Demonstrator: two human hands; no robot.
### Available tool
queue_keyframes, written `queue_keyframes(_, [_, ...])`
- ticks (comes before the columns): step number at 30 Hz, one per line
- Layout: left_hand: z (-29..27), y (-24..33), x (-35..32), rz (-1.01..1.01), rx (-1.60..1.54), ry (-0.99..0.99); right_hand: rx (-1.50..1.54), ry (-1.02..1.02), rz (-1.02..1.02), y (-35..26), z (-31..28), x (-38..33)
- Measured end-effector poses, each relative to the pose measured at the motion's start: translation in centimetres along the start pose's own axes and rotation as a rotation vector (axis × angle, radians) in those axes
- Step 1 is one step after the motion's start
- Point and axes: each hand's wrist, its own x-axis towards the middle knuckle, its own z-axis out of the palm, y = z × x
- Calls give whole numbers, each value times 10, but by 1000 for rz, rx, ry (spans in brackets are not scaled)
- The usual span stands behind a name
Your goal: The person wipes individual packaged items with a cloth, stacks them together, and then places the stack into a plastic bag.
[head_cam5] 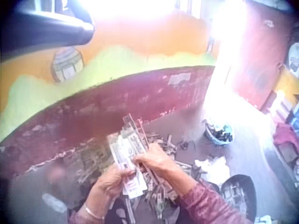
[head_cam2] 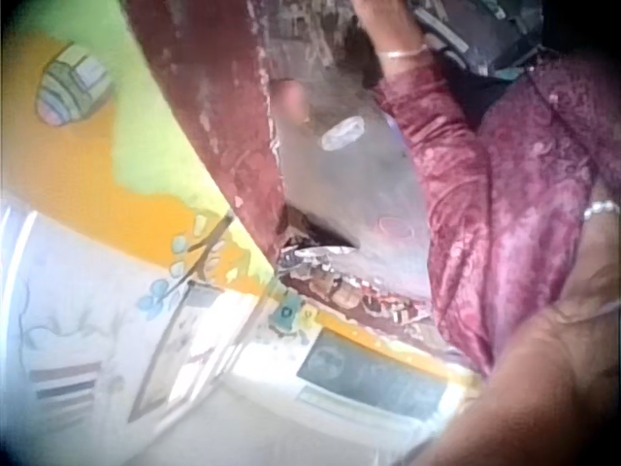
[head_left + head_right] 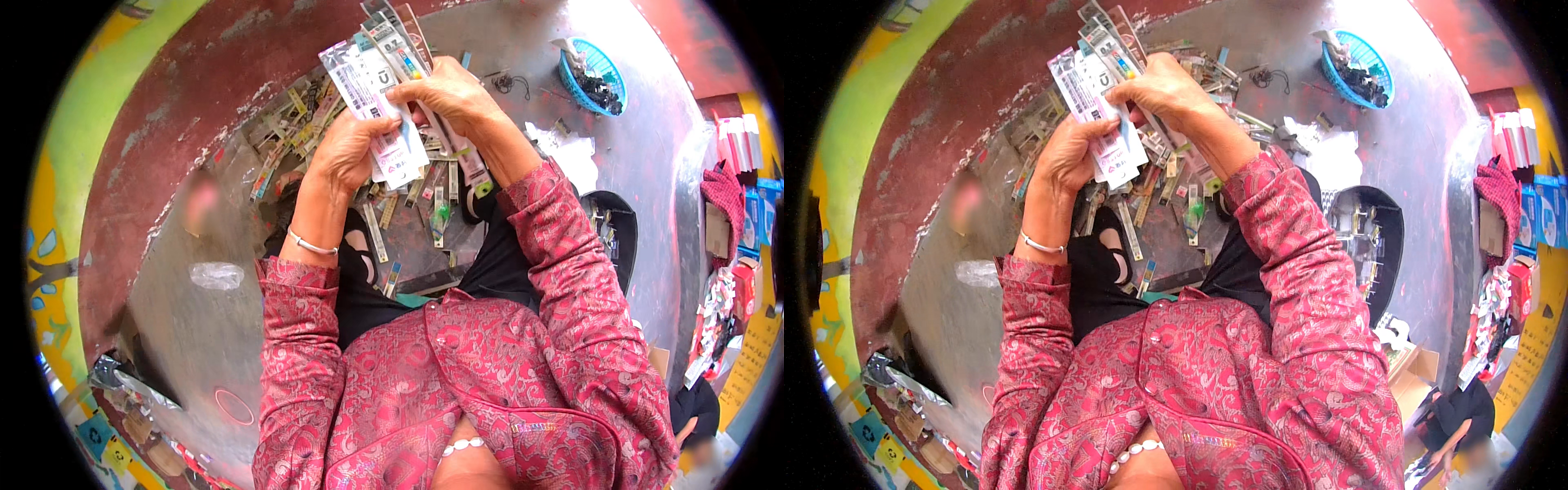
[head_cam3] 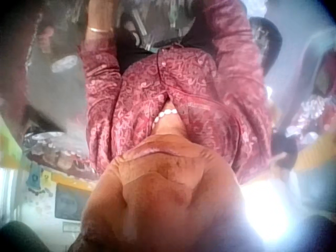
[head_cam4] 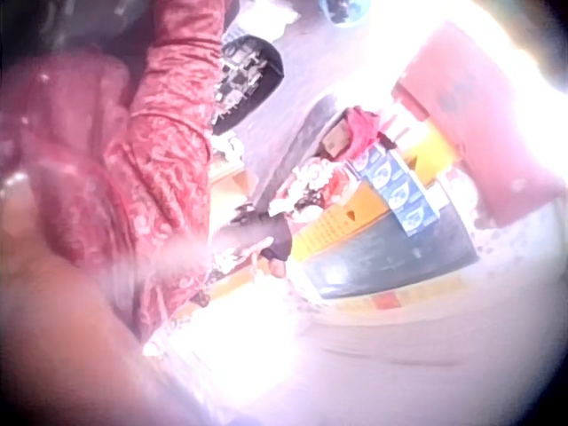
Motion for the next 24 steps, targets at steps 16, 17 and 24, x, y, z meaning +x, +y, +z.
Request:
queue_keyframes(16, [-34,14,5,158,-249,242,-378,-145,-865,19,16,-4])
queue_keyframes(17, [-37,18,4,98,-255,181,-523,-112,-835,21,18,-7])
queue_keyframes(24, [-36,21,1,82,-241,186,-577,-101,-748,19,20,-6])
